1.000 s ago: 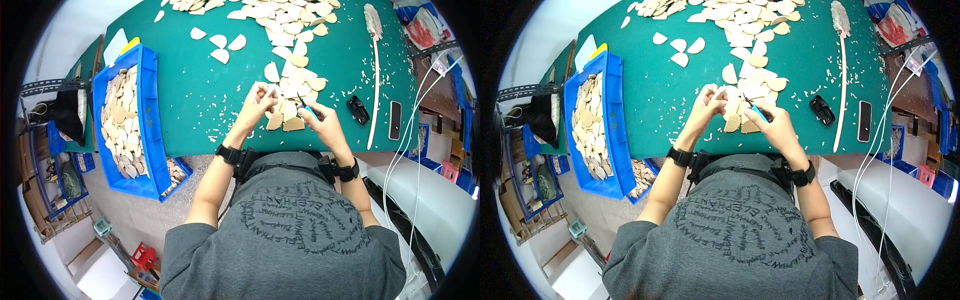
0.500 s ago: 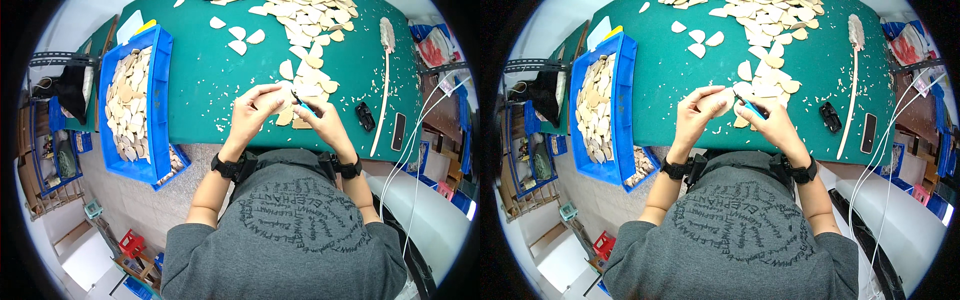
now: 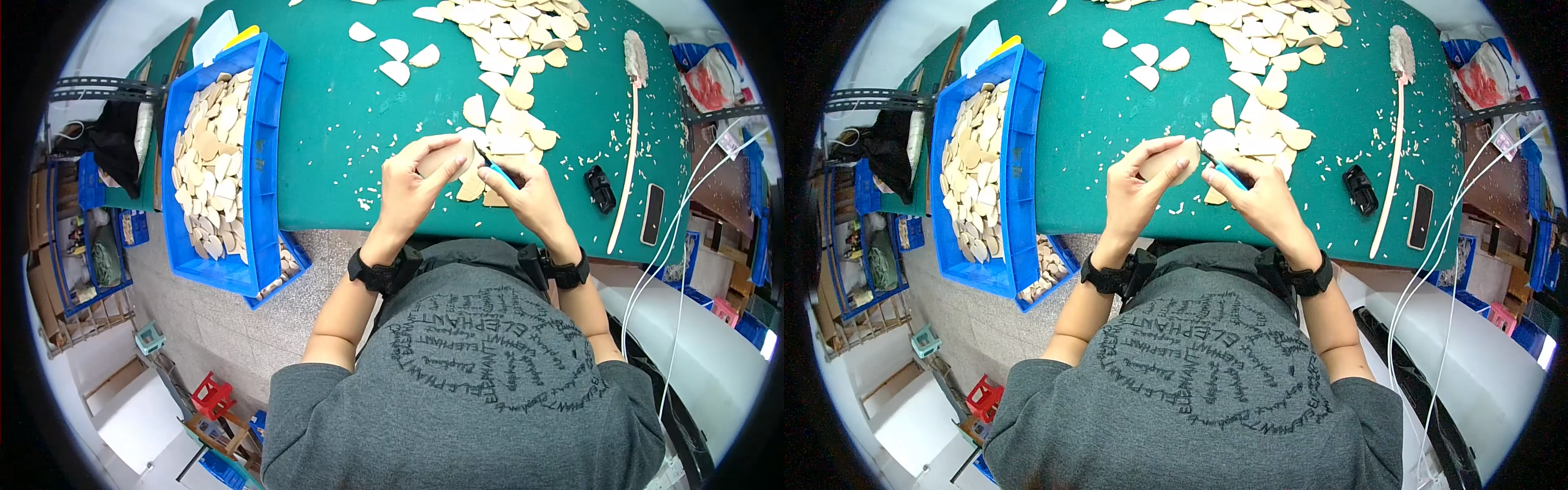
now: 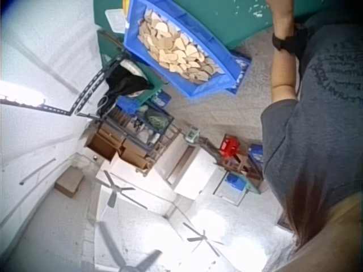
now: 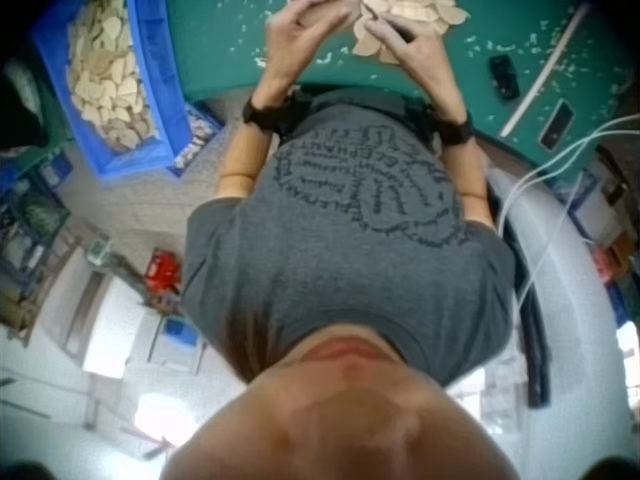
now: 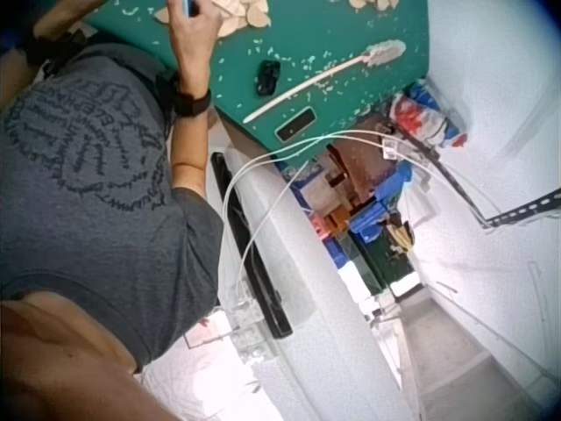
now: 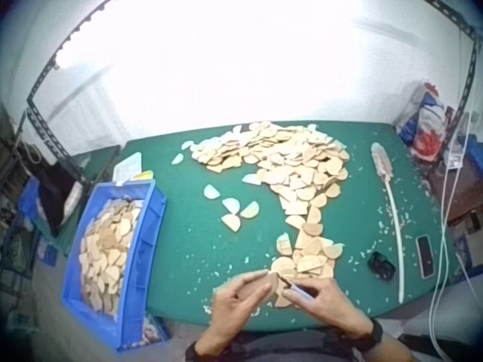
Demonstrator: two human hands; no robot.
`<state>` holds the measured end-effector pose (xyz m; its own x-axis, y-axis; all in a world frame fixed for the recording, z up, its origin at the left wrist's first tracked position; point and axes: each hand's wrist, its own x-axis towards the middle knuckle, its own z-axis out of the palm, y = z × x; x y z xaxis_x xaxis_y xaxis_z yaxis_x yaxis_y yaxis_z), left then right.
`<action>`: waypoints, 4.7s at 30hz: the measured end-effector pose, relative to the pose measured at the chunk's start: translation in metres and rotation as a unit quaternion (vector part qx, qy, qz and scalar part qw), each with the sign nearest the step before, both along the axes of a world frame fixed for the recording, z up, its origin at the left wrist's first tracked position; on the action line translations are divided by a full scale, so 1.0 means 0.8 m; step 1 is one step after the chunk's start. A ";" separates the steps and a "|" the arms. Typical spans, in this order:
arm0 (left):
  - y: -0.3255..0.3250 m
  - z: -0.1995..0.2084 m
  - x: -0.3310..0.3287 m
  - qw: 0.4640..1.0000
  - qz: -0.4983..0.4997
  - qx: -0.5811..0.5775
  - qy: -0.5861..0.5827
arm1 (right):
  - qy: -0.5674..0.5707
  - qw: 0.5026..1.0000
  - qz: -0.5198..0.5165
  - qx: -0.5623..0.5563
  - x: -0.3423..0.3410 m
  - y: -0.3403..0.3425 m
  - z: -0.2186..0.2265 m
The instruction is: The person uses a small knife to trim the edges of numerous small, light-colored wooden pieces on a green work surface. They pick up each piece individually, shave off small amounts of material, and place the trimmed pieces into a blue plastic bin to the left.
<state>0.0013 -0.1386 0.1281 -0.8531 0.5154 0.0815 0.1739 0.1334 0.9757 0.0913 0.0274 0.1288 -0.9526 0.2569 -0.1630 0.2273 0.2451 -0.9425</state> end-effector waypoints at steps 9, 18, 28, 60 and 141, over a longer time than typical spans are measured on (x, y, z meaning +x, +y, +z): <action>-0.013 -0.006 -0.002 0.997 0.013 0.036 -0.069 | -0.009 1.000 -0.004 -0.008 -0.008 -0.009 -0.008; -0.193 -0.017 -0.109 0.905 0.404 -0.020 0.129 | -0.026 0.993 -0.086 -0.070 0.004 0.019 -0.014; 0.053 -0.171 -0.089 0.929 0.042 -0.287 0.228 | -0.066 0.985 -0.141 -0.073 0.039 0.050 -0.013; 0.023 0.000 0.014 0.947 0.006 0.169 -0.274 | -0.018 1.000 0.003 0.007 0.014 0.011 -0.003; -0.007 -0.018 -0.004 0.888 -0.025 0.257 -0.380 | 0.139 0.972 0.031 0.188 -0.016 0.004 0.024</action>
